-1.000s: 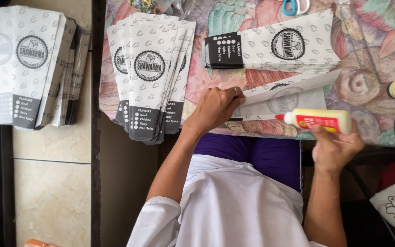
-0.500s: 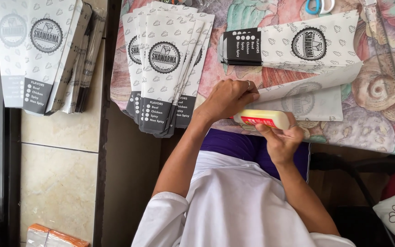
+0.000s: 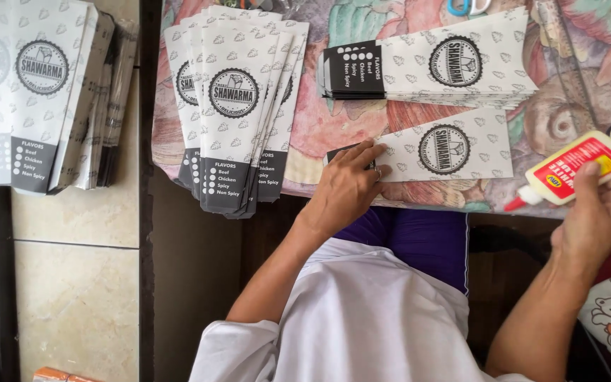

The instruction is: The person applies glue from a bottle onto the edges of cardboard shawarma sleeves and presses them together to assemble the packaging.

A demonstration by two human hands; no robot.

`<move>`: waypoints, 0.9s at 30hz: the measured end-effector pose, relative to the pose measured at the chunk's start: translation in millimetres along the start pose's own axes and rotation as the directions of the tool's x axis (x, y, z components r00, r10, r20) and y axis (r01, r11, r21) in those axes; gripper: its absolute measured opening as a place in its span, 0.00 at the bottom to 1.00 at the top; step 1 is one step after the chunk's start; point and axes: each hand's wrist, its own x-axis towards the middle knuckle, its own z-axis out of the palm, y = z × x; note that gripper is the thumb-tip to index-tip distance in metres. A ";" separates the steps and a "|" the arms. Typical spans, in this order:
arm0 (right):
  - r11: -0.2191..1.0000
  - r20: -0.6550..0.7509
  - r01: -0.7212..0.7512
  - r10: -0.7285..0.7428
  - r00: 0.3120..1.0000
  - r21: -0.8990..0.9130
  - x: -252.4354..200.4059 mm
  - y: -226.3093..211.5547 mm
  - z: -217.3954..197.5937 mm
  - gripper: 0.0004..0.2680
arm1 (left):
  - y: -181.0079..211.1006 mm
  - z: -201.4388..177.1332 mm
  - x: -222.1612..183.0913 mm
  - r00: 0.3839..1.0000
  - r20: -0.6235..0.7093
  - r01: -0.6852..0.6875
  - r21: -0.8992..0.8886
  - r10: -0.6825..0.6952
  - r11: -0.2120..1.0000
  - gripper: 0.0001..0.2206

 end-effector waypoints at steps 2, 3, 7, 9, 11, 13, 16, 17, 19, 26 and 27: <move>0.972 0.065 0.113 -0.102 0.993 -0.205 9.7 12.1 -16.7 0.06 | 1.6 5.5 -3.0 0.999 -0.029 -0.034 0.016 0.034 0.999 0.06; 0.890 0.156 0.230 -0.182 0.971 -0.394 15.2 17.7 -24.3 0.07 | 2.1 7.9 -4.3 0.996 -0.059 -0.062 0.036 0.064 0.997 0.06; 0.474 0.311 0.549 -0.491 0.814 -0.689 0.0 -37.0 -4.8 0.20 | 0.6 5.3 -7.4 0.993 -0.078 -0.082 0.017 0.084 0.996 0.05; 0.426 0.328 0.779 -0.734 0.595 -0.460 -10.1 -53.6 9.7 0.04 | 1.8 -2.5 -3.3 0.988 -0.108 -0.113 -0.031 0.109 0.993 0.05; 0.435 0.408 0.846 -0.743 0.530 -0.307 -26.2 -61.3 34.1 0.03 | 1.7 -3.9 -2.5 0.988 -0.109 -0.113 -0.019 0.110 0.993 0.04; 0.442 0.474 0.885 -0.753 0.456 -0.150 -39.4 -69.7 54.2 0.02 | 3.9 -3.6 -3.4 0.988 -0.107 -0.116 -0.017 0.113 0.993 0.02; 0.355 0.575 0.935 -0.768 0.283 0.015 -45.3 -75.9 73.1 0.03 | 6.9 -0.7 -6.8 0.983 -0.137 -0.122 0.011 0.122 0.993 0.03; 0.363 0.581 0.932 -0.760 0.291 0.006 -45.1 -72.4 72.8 0.03 | 7.0 1.4 -9.1 0.982 -0.149 -0.116 0.007 0.116 0.993 0.04; 0.368 0.587 0.930 -0.753 0.298 0.001 -43.2 -68.0 74.3 0.03 | 7.0 4.1 -11.4 0.981 -0.163 -0.108 0.005 0.108 0.994 0.07; 0.391 0.557 0.920 -0.766 0.321 0.009 -44.3 -62.1 75.4 0.04 | 12.7 8.4 -14.4 0.978 -0.198 -0.053 0.041 0.060 0.998 0.05; 0.398 0.549 0.917 -0.769 0.326 0.013 -44.6 -61.6 75.5 0.04 | 13.4 7.9 -14.5 0.979 -0.198 -0.046 0.037 0.053 0.998 0.04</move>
